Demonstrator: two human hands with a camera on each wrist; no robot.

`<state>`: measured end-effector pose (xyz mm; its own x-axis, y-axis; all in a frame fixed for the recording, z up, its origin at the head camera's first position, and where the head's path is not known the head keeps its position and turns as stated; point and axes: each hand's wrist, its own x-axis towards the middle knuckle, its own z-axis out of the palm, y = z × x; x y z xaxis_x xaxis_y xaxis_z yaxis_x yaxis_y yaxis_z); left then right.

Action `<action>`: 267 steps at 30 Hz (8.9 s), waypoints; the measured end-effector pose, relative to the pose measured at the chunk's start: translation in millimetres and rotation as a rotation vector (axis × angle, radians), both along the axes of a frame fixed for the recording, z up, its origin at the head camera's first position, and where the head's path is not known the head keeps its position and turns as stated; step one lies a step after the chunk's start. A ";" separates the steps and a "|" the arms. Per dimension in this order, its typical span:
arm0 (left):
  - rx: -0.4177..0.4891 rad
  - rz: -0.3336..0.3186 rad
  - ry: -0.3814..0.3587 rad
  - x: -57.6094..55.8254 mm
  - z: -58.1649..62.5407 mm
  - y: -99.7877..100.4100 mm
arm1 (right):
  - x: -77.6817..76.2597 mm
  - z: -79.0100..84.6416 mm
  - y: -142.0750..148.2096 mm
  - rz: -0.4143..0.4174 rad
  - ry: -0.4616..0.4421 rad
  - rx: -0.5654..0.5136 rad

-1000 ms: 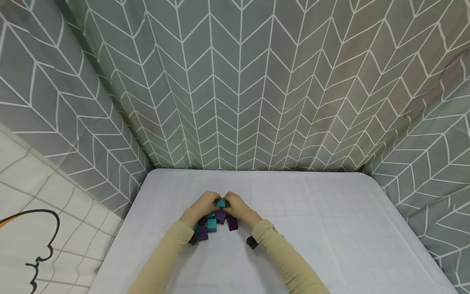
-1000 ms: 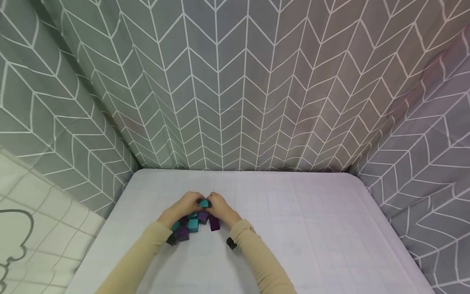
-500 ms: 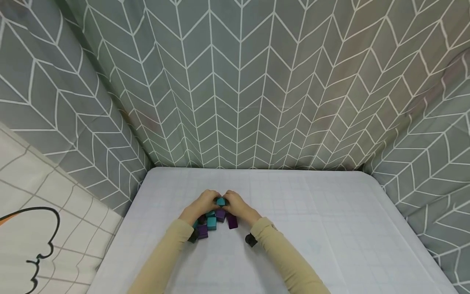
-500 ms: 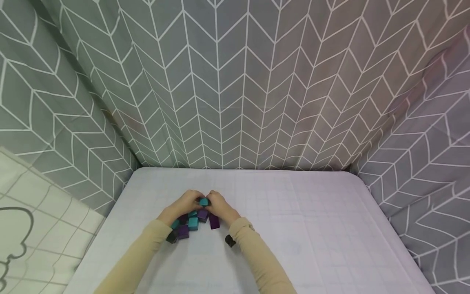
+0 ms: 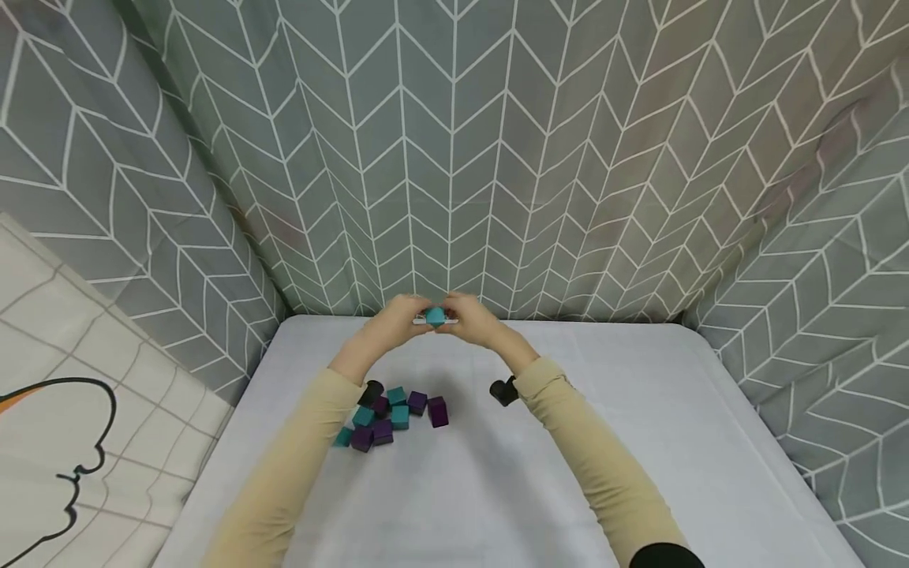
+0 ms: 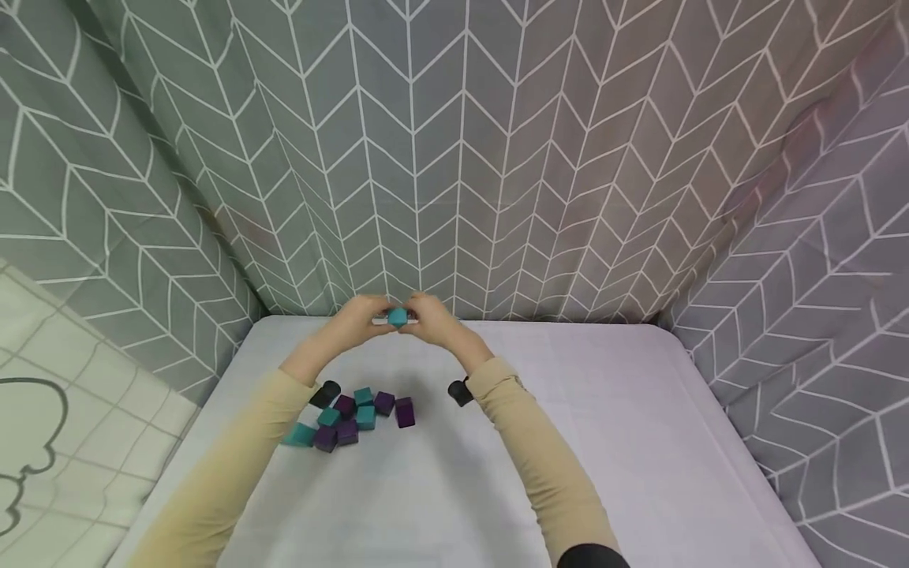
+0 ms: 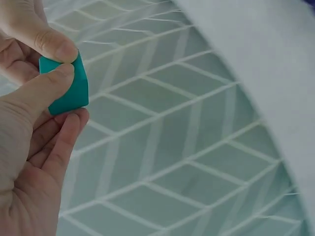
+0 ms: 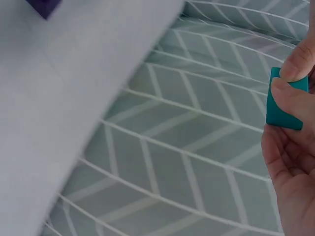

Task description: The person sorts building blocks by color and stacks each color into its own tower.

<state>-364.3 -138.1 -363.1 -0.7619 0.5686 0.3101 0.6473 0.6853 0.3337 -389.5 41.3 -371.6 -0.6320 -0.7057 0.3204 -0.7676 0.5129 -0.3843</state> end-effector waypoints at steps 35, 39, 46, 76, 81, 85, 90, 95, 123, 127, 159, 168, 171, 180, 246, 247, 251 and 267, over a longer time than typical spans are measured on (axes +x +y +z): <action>0.170 -0.010 -0.193 102.3 -122.6 174.0 | 115.6 -106.8 183.5 0.005 -0.164 -0.133; 0.190 -0.015 -0.226 112.7 -152.0 179.3 | 130.9 -134.9 186.6 0.011 -0.200 -0.151; 0.166 -0.002 -0.225 121.3 -176.0 183.6 | 158.7 -137.4 179.7 -0.089 -0.298 -0.206; 0.127 0.010 -0.217 129.2 -179.2 185.2 | 155.6 -182.7 190.6 -0.121 -0.245 -0.340; 0.133 0.000 -0.207 128.7 -180.3 184.6 | 153.4 -185.7 192.5 -0.122 -0.266 -0.327; 0.134 0.004 -0.205 128.7 -177.9 183.7 | 153.8 -181.6 190.0 -0.102 -0.247 -0.324; 0.131 0.000 -0.192 128.2 -175.4 183.4 | 158.7 -165.6 185.1 -0.094 -0.270 -0.319; 0.125 -0.011 -0.193 127.9 -178.5 184.5 | 156.1 -178.5 190.3 -0.105 -0.281 -0.303; 0.179 0.192 0.130 52.3 -58.5 69.0 | 162.1 -165.1 185.5 -0.116 -0.298 -0.289; 0.185 0.303 0.056 49.4 -81.3 27.4 | 168.8 -152.3 181.1 -0.103 -0.310 -0.303; -0.074 0.433 -0.240 55.9 -149.5 -37.8 | 157.9 -181.0 190.9 -0.096 -0.314 -0.293; -0.043 0.440 -0.270 55.0 -152.0 -39.2 | 158.1 -179.2 189.4 -0.105 -0.319 -0.301; -0.044 0.433 -0.274 54.9 -152.4 -40.3 | 158.9 -179.6 188.6 -0.110 -0.324 -0.300; -0.011 0.408 -0.287 51.1 -152.8 -43.8 | 160.5 -180.5 189.0 -0.106 -0.316 -0.304; -0.019 -0.009 -0.232 118.4 -165.5 132.1 | 164.1 -159.8 173.4 -0.115 -0.235 -0.296; -0.011 -0.013 -0.222 119.0 -165.9 133.5 | 166.1 -155.6 172.3 -0.118 -0.236 -0.300; -0.012 -0.045 -0.167 120.8 -167.9 141.3 | 172.0 -144.5 171.1 -0.138 -0.248 -0.290; -0.016 -0.003 -0.224 125.7 -167.6 155.5 | 174.7 -149.6 174.3 -0.126 -0.236 -0.298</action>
